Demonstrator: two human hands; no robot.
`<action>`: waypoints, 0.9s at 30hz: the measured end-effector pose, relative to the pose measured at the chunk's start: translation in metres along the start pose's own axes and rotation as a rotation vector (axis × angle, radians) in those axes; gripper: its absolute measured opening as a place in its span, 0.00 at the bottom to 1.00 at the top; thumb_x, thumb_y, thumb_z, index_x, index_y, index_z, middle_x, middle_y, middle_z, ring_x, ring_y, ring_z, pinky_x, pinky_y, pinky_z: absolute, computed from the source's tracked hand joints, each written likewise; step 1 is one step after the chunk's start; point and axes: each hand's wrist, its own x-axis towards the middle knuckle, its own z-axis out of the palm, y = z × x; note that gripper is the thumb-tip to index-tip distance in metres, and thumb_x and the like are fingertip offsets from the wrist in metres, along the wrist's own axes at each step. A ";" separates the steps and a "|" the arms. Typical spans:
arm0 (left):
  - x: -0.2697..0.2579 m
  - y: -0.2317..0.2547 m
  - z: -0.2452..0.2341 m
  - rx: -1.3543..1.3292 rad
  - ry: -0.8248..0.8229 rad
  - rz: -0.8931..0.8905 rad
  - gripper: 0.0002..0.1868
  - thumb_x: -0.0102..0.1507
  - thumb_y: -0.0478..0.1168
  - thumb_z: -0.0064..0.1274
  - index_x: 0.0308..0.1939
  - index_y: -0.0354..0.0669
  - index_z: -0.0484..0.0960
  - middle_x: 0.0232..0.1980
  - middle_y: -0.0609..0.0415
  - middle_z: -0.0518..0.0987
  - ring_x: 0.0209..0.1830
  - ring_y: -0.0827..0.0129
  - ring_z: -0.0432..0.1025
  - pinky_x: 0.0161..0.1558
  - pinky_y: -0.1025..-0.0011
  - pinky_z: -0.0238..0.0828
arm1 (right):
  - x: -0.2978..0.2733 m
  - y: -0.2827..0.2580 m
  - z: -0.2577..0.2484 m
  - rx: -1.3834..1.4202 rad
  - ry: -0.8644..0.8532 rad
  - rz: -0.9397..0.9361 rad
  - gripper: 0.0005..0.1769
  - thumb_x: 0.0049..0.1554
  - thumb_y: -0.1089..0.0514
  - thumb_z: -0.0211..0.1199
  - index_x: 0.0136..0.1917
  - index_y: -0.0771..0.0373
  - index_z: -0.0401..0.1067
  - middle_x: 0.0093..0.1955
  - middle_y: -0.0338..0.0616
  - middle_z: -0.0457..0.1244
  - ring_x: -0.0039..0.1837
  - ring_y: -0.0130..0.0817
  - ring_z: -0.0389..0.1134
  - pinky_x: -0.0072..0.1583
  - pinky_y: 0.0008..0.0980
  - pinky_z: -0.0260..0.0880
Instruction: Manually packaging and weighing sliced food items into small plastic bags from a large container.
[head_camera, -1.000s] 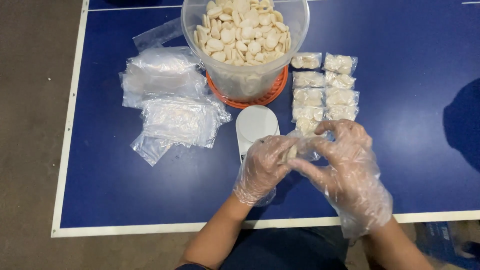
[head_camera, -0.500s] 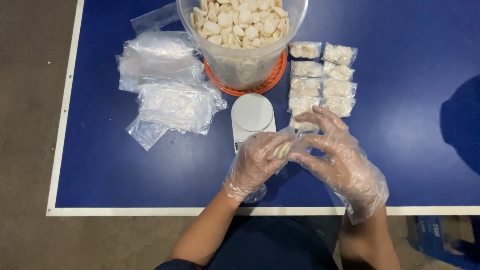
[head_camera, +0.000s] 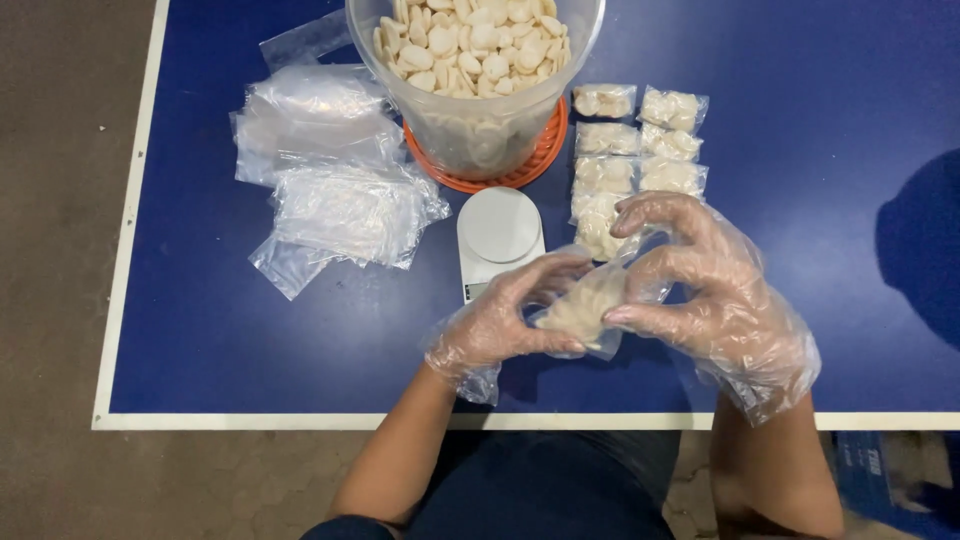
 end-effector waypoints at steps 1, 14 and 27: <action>0.001 -0.006 0.003 0.000 -0.002 -0.003 0.45 0.54 0.47 0.68 0.72 0.43 0.63 0.71 0.48 0.70 0.69 0.59 0.70 0.70 0.63 0.70 | 0.003 -0.005 -0.001 0.002 0.002 0.002 0.11 0.51 0.49 0.70 0.42 0.54 0.73 0.59 0.47 0.62 0.65 0.43 0.65 0.68 0.44 0.69; 0.001 -0.039 0.003 0.159 0.182 0.079 0.20 0.65 0.46 0.57 0.59 0.42 0.77 0.61 0.48 0.79 0.63 0.60 0.74 0.64 0.67 0.71 | -0.006 0.001 -0.048 -0.331 -0.320 0.150 0.14 0.47 0.42 0.69 0.44 0.49 0.79 0.66 0.43 0.62 0.72 0.45 0.61 0.70 0.49 0.62; 0.003 -0.023 -0.002 -0.043 0.161 0.128 0.49 0.57 0.58 0.64 0.76 0.47 0.58 0.78 0.47 0.63 0.81 0.55 0.58 0.80 0.50 0.50 | -0.015 0.022 -0.021 -0.259 -0.032 0.006 0.06 0.62 0.54 0.59 0.51 0.51 0.77 0.64 0.48 0.65 0.68 0.45 0.66 0.69 0.47 0.68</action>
